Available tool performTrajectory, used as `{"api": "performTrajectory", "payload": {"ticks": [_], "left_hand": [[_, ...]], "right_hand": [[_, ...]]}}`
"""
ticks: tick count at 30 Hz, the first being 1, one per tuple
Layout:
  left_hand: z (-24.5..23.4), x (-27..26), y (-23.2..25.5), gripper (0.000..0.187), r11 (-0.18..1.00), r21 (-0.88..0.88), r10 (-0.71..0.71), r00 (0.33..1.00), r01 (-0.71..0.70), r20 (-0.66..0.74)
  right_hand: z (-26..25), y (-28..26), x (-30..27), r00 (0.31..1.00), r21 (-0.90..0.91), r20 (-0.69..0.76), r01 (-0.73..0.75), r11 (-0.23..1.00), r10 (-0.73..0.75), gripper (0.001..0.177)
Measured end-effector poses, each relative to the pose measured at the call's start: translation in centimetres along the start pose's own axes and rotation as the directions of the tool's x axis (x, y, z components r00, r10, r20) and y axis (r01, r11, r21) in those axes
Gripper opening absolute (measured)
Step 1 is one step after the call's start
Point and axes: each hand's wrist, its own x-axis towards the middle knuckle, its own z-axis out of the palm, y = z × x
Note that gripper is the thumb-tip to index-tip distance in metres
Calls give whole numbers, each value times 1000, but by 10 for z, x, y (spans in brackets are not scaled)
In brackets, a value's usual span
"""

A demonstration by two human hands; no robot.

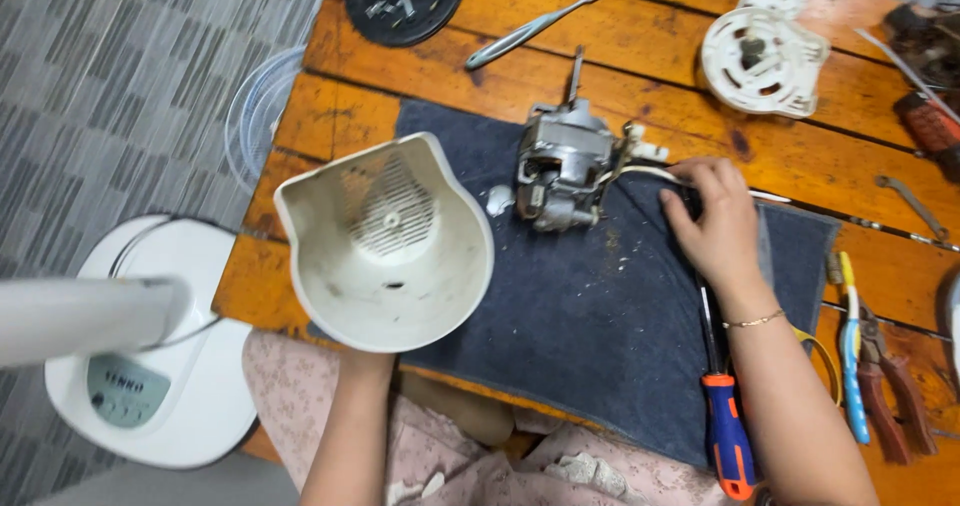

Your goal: Disassemble a fan motor assembly to inspect and repair internal components

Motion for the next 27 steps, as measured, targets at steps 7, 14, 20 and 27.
{"api": "performTrajectory", "payload": {"ticks": [7,14,20,27], "left_hand": [[-9,-26,-45,102,995,-58,-80,997,80,-8],[7,-30,8,101,978,-175,-109,992,117,57],[20,-24,16,100,951,-275,-115,986,144,117],[33,-3,19,98,903,-393,-98,974,174,206]], "right_hand": [[-4,-13,-2,995,-65,-18,96,993,-98,23],[-3,-12,-4,994,-84,-14,105,991,-107,20],[-2,-9,-4,993,-78,-7,113,991,-114,22],[-2,-10,-5,995,-103,-1,102,989,-102,21]]}}
